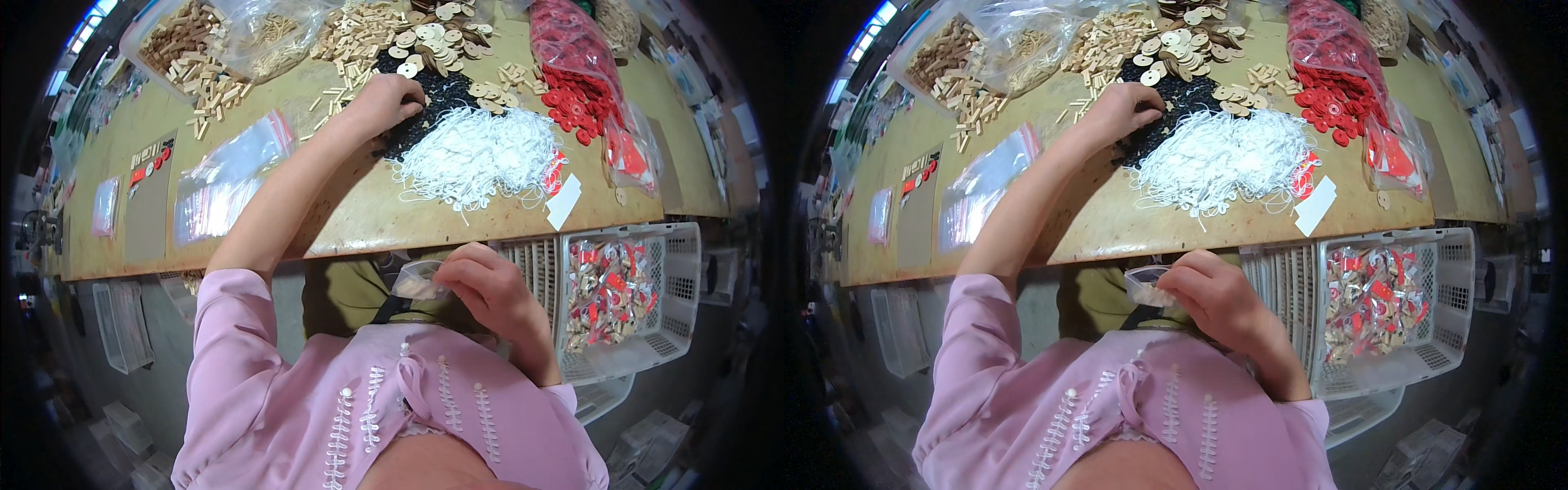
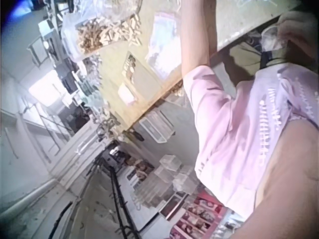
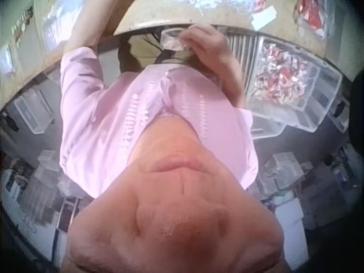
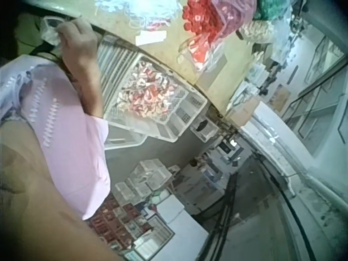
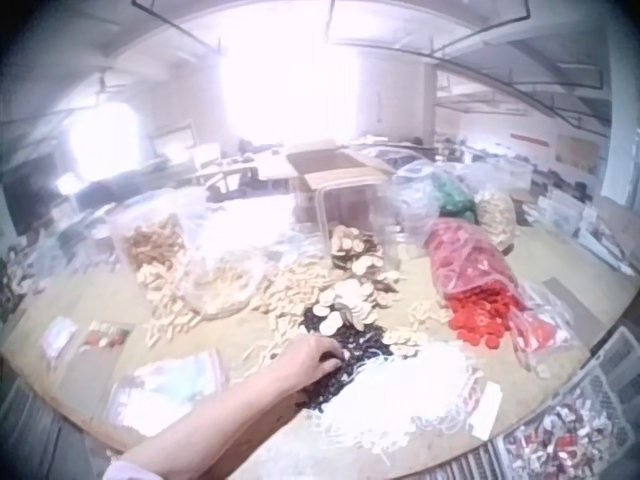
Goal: The person assembles small craft kits by picking wooden pegs, black beads, wooden discs, white strings, and red tags from a table and placing them into clear plastic bags. The person then seals the bags and sets them aside.
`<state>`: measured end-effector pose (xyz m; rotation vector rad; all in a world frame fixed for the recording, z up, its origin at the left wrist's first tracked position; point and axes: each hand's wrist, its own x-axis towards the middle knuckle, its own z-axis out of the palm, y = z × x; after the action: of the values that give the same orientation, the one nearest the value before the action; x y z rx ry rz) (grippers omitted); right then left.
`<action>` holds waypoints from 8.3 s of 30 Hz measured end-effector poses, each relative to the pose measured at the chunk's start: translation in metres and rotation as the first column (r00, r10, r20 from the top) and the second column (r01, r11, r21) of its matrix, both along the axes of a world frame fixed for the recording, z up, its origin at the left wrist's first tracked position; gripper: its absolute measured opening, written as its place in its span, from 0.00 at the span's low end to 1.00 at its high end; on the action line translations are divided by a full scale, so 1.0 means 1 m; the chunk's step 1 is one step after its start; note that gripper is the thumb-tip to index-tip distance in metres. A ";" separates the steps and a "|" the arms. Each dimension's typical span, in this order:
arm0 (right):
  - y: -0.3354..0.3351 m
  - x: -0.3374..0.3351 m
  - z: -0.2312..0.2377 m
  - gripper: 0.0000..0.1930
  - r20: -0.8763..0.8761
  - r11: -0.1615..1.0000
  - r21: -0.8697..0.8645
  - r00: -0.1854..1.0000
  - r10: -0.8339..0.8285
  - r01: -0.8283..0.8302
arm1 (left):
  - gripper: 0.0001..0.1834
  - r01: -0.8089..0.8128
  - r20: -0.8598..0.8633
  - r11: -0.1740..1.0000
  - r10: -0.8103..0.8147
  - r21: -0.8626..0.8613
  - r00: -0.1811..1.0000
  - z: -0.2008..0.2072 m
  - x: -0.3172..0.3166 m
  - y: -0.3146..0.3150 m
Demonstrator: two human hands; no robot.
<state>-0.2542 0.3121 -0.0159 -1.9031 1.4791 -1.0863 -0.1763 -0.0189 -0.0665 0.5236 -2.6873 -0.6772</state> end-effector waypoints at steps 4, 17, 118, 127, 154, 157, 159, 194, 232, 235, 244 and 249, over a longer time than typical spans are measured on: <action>-0.002 0.003 -0.002 0.08 0.007 1.000 -0.019 1.000 -0.004 0.004 | 0.10 -0.105 -0.154 0.622 0.349 0.776 0.924 -0.004 0.004 0.001; -0.011 0.008 -0.009 0.07 0.014 0.994 0.084 0.997 -0.071 0.069 | 0.35 0.642 -0.318 -0.522 0.580 0.562 0.750 -0.024 0.035 0.027; 0.006 -0.066 0.027 0.07 0.138 0.878 -0.142 0.888 -0.439 0.456 | 0.10 0.053 -0.179 0.987 -0.025 0.153 0.984 0.049 -0.116 0.025; 0.007 -0.067 0.028 0.09 0.146 0.861 -0.148 0.872 -0.467 0.486 | 0.20 -0.076 -0.045 0.996 0.078 0.035 0.996 -0.005 -0.216 -0.010; 0.000 -0.081 0.019 0.11 0.119 0.899 -0.100 0.902 -0.415 0.427 | 0.10 0.139 0.133 0.967 -0.170 0.211 0.976 0.015 -0.160 -0.027; -0.001 -0.081 0.017 0.09 0.103 0.875 -0.128 0.883 -0.457 0.468 | 0.09 0.224 0.163 0.974 -0.228 0.041 0.960 0.012 -0.165 -0.033; -0.002 -0.080 0.018 0.08 0.098 0.863 -0.131 0.873 -0.478 0.487 | 0.09 0.219 0.139 0.974 -0.210 -0.058 0.968 0.018 -0.166 -0.028; -0.010 -0.084 0.018 0.04 0.039 0.875 -0.126 0.884 -0.465 0.466 | 0.14 0.344 -0.193 -0.285 0.447 0.895 0.873 0.027 -0.093 -0.004; -0.005 -0.085 0.012 0.07 0.109 0.877 -0.131 0.886 -0.450 0.461 | 0.15 -0.031 0.166 0.997 0.018 0.074 0.986 0.006 -0.203 -0.016; -0.004 -0.084 0.014 0.07 0.127 0.854 -0.136 0.864 -0.488 0.503 | 0.17 -0.016 0.105 0.993 0.004 0.115 0.994 0.009 -0.209 -0.024; 0.001 -0.087 0.018 0.07 0.098 0.847 -0.132 0.857 -0.506 0.515 | 0.15 0.015 0.143 0.996 -0.002 -0.093 0.990 0.006 -0.232 -0.011; 0.003 -0.087 0.020 0.06 0.101 0.854 -0.130 0.863 -0.494 0.504 | 0.14 0.012 0.089 0.992 0.000 -0.129 0.996 -0.002 -0.219 -0.022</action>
<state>-0.3410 0.3156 0.0037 -1.5882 1.9664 -1.5113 -0.3952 -0.0412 -0.0688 0.5232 -2.7937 -0.4869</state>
